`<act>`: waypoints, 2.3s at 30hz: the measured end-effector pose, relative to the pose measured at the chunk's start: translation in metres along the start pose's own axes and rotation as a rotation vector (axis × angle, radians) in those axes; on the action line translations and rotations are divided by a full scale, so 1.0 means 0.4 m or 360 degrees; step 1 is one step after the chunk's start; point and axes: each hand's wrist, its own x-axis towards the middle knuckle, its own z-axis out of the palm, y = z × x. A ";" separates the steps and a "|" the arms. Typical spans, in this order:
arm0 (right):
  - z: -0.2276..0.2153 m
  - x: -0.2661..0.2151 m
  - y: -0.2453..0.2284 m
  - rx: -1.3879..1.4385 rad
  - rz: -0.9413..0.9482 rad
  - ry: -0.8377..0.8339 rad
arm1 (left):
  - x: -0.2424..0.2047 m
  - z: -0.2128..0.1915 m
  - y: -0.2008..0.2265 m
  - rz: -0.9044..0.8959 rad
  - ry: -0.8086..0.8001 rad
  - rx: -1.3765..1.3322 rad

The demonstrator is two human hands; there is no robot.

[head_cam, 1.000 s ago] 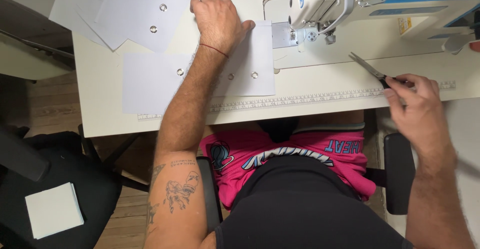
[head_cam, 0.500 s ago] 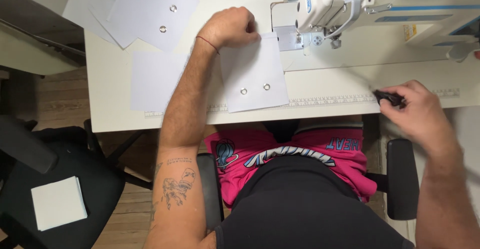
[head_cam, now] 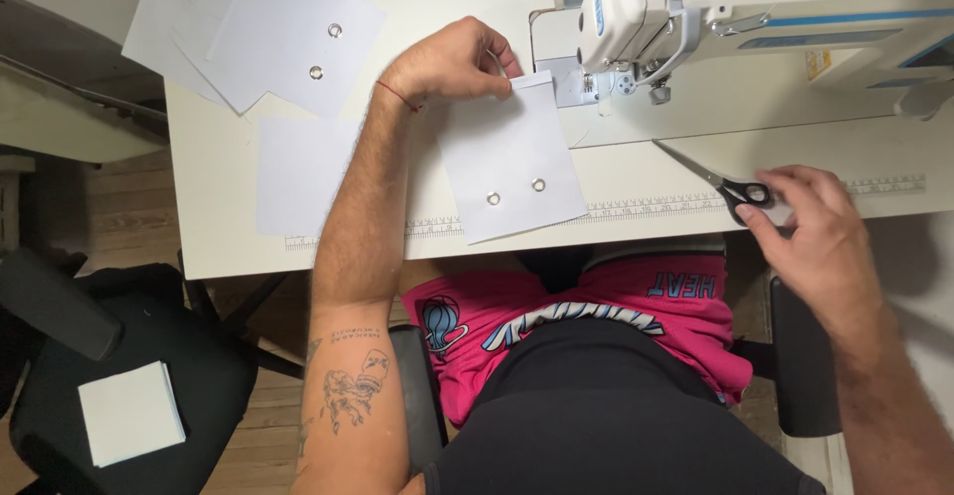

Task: Trimming and organizing small leather pieces with grommets using scissors at a sewing station

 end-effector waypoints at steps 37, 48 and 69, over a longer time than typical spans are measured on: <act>0.167 0.309 -0.264 0.2663 0.0995 -0.1427 | 0.024 -0.005 -0.040 -0.0007 -0.0213 -0.0121; 0.157 0.319 -0.283 0.2504 0.1014 -0.1355 | 0.030 0.004 -0.052 0.0177 -0.0239 -0.0158; -0.116 0.221 -0.170 0.0264 0.0972 -0.1005 | -0.034 -0.061 -0.035 0.0225 -0.0231 -0.0171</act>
